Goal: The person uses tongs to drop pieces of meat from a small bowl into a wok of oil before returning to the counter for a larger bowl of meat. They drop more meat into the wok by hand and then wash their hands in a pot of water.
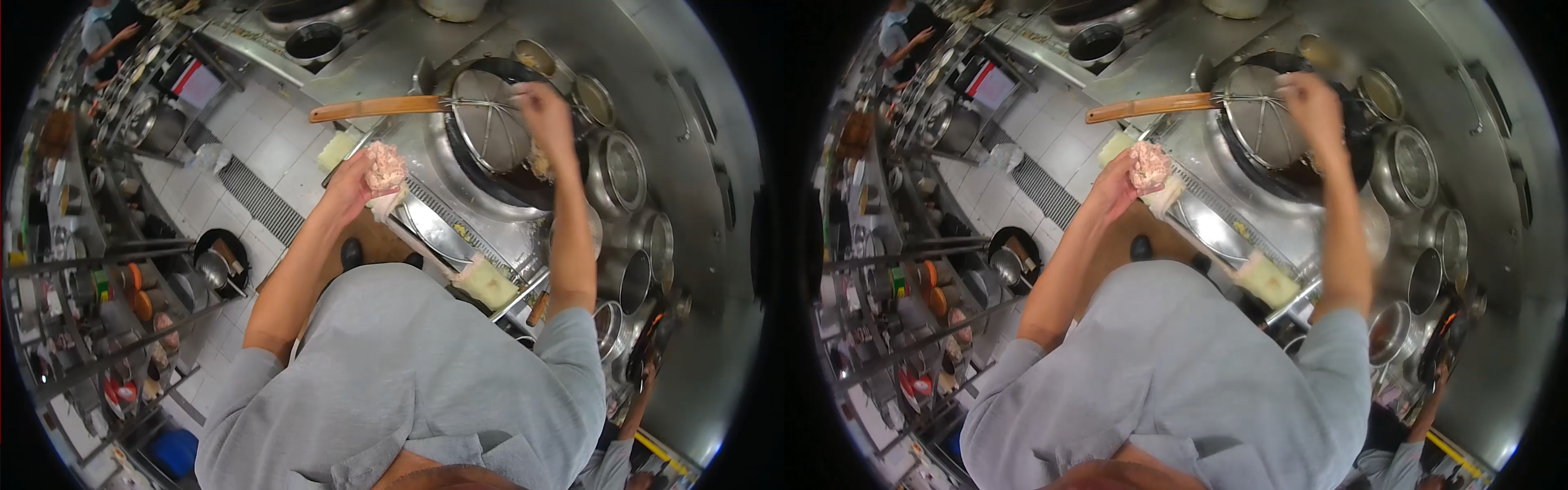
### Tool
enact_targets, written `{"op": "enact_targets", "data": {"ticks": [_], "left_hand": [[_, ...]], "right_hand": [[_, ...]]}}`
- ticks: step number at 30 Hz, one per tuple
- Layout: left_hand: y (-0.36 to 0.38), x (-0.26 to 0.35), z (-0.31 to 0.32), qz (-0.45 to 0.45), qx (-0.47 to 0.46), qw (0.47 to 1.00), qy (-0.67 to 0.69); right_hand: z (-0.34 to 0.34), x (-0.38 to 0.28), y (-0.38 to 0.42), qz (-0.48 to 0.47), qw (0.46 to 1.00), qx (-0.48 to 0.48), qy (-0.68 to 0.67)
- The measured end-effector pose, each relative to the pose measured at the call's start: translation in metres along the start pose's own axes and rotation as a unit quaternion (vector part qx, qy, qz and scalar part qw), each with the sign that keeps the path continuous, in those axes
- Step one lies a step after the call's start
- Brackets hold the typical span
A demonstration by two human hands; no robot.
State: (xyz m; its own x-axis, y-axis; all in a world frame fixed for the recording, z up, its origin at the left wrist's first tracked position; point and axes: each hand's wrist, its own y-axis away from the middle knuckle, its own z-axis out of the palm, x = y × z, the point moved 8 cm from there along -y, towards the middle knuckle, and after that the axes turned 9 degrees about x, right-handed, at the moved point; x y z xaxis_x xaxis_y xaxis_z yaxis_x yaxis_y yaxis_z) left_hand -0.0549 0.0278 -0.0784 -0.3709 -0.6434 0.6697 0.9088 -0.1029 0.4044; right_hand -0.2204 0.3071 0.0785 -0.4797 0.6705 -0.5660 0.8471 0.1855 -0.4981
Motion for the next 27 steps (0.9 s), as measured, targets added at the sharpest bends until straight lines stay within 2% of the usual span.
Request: {"op": "enact_targets", "data": {"ticks": [1,3,4,8,11,14,17,20,23,24,26,27], "left_hand": [[-0.005,0.0,0.006,0.01,0.004,1.0,0.001],[-0.013,0.001,0.019,0.031,0.013,0.999,0.002],[-0.016,0.0,0.024,0.038,0.024,0.999,0.01],[-0.022,-0.001,0.041,0.08,0.06,0.994,0.037],[-0.025,-0.003,0.048,0.123,0.075,0.989,0.034],[-0.02,-0.005,0.05,0.121,0.092,0.988,0.04],[-0.024,-0.013,0.041,0.104,0.109,0.989,0.005],[-0.026,-0.019,0.042,0.086,0.099,0.991,0.014],[-0.035,-0.031,0.047,0.043,0.057,0.997,0.011],[-0.035,-0.031,0.051,0.035,0.051,0.998,0.022],[-0.034,-0.03,0.062,0.019,0.038,0.998,0.045],[-0.033,-0.03,0.066,0.008,0.033,0.999,0.039]], "right_hand": [[0.009,-0.034,0.021,-0.013,0.998,0.0,-0.055],[0.041,-0.078,0.06,-0.053,0.996,-0.037,-0.058],[0.059,-0.091,0.077,-0.009,0.994,-0.075,-0.08],[0.081,-0.13,0.114,-0.038,0.999,-0.026,-0.011],[0.075,-0.142,0.12,-0.054,0.996,0.016,0.063],[0.074,-0.154,0.125,-0.089,0.99,0.001,0.109],[0.078,-0.157,0.129,-0.091,0.989,-0.027,0.117],[0.083,-0.15,0.132,-0.102,0.987,-0.009,0.125],[0.083,-0.121,0.132,-0.097,0.99,0.049,0.09],[0.081,-0.099,0.132,-0.02,0.997,0.075,0.004],[0.076,-0.058,0.137,0.134,0.97,0.121,-0.165],[0.08,-0.041,0.147,0.322,0.903,0.055,-0.278]]}}
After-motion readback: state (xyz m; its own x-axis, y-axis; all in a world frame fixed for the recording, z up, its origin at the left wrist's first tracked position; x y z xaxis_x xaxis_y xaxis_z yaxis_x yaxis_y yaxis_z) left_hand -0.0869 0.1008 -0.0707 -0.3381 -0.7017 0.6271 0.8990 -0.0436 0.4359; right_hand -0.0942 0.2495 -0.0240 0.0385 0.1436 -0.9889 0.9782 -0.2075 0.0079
